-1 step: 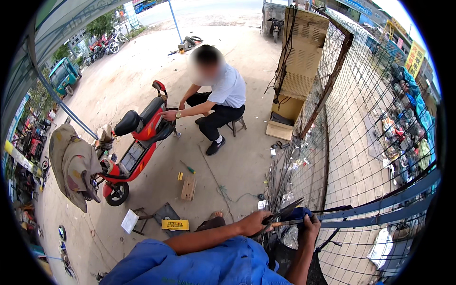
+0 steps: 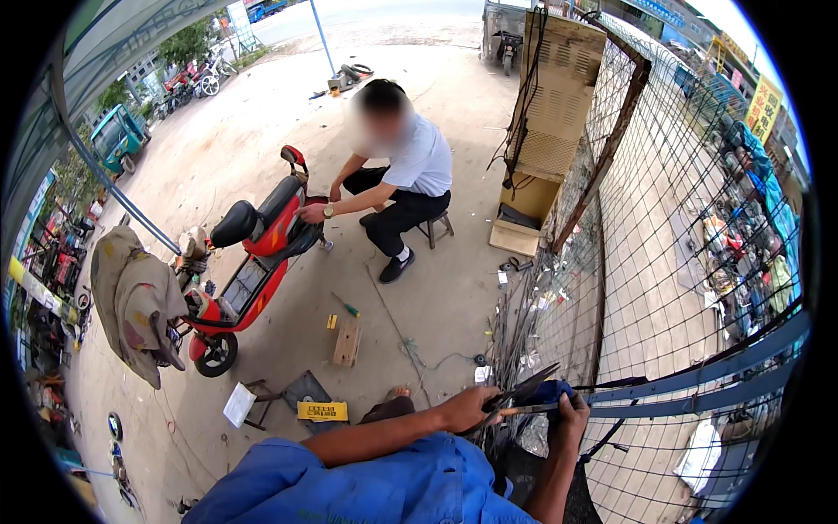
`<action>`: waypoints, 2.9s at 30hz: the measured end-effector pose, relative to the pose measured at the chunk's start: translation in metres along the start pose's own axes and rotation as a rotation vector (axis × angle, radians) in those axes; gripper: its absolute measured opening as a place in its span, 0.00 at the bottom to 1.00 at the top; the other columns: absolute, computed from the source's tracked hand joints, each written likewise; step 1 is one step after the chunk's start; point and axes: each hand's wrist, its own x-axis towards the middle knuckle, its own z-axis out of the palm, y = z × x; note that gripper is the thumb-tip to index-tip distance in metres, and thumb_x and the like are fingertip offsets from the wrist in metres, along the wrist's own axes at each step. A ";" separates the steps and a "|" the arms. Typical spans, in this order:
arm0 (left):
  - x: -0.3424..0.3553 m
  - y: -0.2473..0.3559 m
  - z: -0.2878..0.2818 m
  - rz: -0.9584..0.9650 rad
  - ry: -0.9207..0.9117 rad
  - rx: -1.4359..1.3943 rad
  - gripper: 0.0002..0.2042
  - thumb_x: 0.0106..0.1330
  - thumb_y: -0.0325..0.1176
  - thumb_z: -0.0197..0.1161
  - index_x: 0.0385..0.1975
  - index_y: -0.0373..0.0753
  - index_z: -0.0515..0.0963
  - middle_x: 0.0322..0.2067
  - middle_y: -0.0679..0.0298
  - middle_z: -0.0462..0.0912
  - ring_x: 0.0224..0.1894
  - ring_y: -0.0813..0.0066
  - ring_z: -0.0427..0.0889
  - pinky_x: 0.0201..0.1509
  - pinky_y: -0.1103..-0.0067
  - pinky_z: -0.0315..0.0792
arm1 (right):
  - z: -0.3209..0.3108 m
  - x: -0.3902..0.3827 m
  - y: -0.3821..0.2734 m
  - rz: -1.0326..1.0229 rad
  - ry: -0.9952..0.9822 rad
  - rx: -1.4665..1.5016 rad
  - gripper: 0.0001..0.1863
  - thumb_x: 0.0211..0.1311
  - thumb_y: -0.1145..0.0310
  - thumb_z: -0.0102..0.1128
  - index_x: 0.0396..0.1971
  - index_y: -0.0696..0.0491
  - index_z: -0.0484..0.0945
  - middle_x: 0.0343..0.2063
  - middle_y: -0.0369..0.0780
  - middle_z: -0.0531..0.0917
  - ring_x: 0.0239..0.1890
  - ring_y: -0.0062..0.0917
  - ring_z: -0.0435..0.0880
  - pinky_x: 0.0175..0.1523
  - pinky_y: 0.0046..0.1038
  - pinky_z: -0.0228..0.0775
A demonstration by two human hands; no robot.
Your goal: The person works on the battery compartment of a red electric scooter. They use pliers to adjust or cut wires connected to the batteries while another person sits nearby observing.
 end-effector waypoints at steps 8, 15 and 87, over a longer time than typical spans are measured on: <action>0.000 -0.011 0.000 -0.007 0.006 0.008 0.12 0.56 0.34 0.65 0.34 0.34 0.75 0.23 0.61 0.75 0.29 0.78 0.71 0.34 0.73 0.66 | -0.014 0.001 0.013 -0.038 0.123 -0.163 0.13 0.60 0.67 0.63 0.40 0.59 0.77 0.31 0.37 0.82 0.29 0.19 0.80 0.31 0.20 0.72; 0.001 -0.003 -0.005 -0.071 -0.061 -0.083 0.13 0.59 0.31 0.65 0.41 0.33 0.74 0.29 0.68 0.74 0.34 0.82 0.69 0.41 0.78 0.67 | -0.004 -0.010 0.019 0.006 0.023 -0.030 0.15 0.62 0.66 0.62 0.45 0.57 0.74 0.34 0.36 0.81 0.30 0.19 0.78 0.28 0.22 0.68; -0.012 0.026 -0.024 -0.196 0.341 -0.060 0.11 0.59 0.32 0.65 0.35 0.33 0.74 0.20 0.68 0.74 0.23 0.84 0.72 0.27 0.79 0.67 | 0.054 -0.014 0.068 0.242 -0.219 -0.356 0.06 0.64 0.73 0.55 0.33 0.62 0.76 0.23 0.36 0.79 0.21 0.17 0.75 0.27 0.22 0.67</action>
